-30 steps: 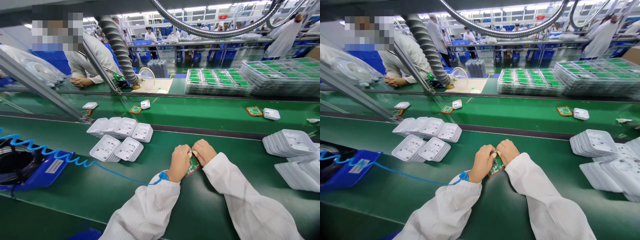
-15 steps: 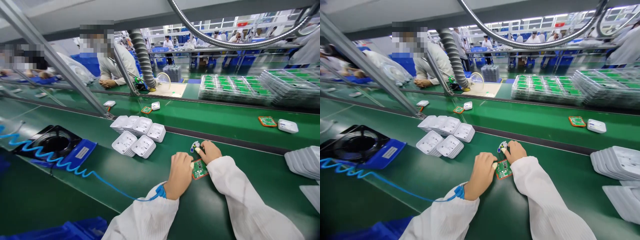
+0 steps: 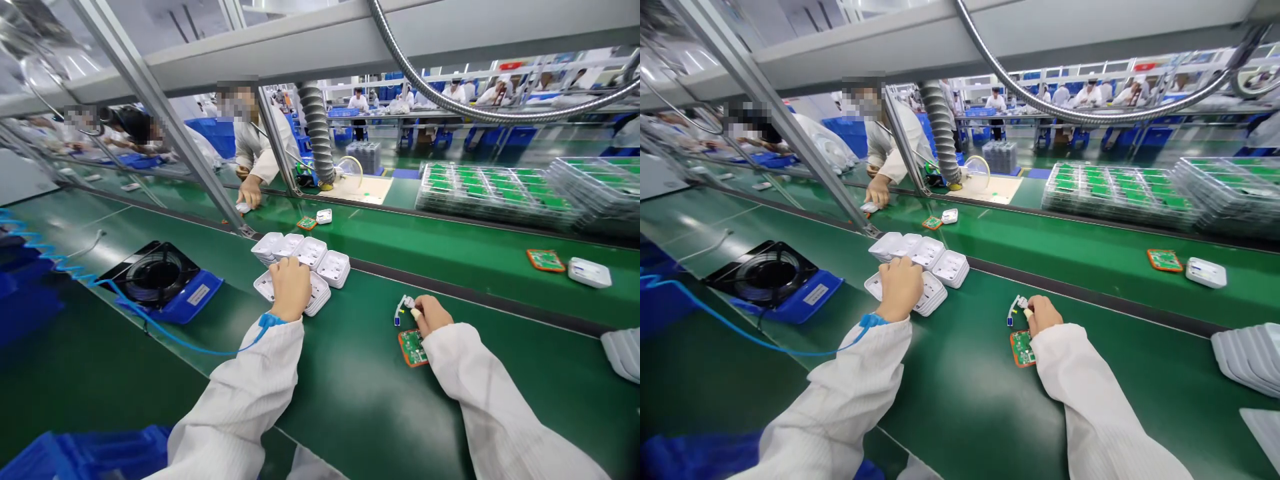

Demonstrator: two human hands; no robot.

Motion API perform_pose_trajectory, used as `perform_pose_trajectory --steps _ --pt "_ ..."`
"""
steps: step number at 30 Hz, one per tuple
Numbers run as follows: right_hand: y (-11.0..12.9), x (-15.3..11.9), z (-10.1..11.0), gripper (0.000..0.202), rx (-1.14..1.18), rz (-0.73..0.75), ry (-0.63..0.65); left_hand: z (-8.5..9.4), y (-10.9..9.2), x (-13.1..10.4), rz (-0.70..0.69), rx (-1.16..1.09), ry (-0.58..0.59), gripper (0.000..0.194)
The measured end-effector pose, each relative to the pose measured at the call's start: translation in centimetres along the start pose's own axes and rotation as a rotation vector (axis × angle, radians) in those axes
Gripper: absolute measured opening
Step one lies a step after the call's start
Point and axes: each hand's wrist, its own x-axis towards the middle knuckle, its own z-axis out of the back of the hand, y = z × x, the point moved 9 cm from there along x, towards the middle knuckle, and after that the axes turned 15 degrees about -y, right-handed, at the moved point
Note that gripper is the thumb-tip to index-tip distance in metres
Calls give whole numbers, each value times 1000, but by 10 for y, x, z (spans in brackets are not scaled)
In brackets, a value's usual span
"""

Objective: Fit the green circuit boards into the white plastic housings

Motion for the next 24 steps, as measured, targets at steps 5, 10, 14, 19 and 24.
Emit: perform_pose_trajectory --steps 5,10,14,19,24 --pt "18 -5 30 14 179 -10 -46 11 -10 -4 22 -29 -36 10" --pt "60 -11 53 18 307 136 -40 0 -67 -27 60 -154 51 17" --pt "66 -14 60 32 220 187 -84 -17 -138 -57 92 -686 226 20" --pt "42 -14 55 35 9 169 -98 -31 -175 -81 293 -1278 463 37" --pt "44 -12 51 33 -12 220 -76 -37 -181 -90 410 -1487 643 36"
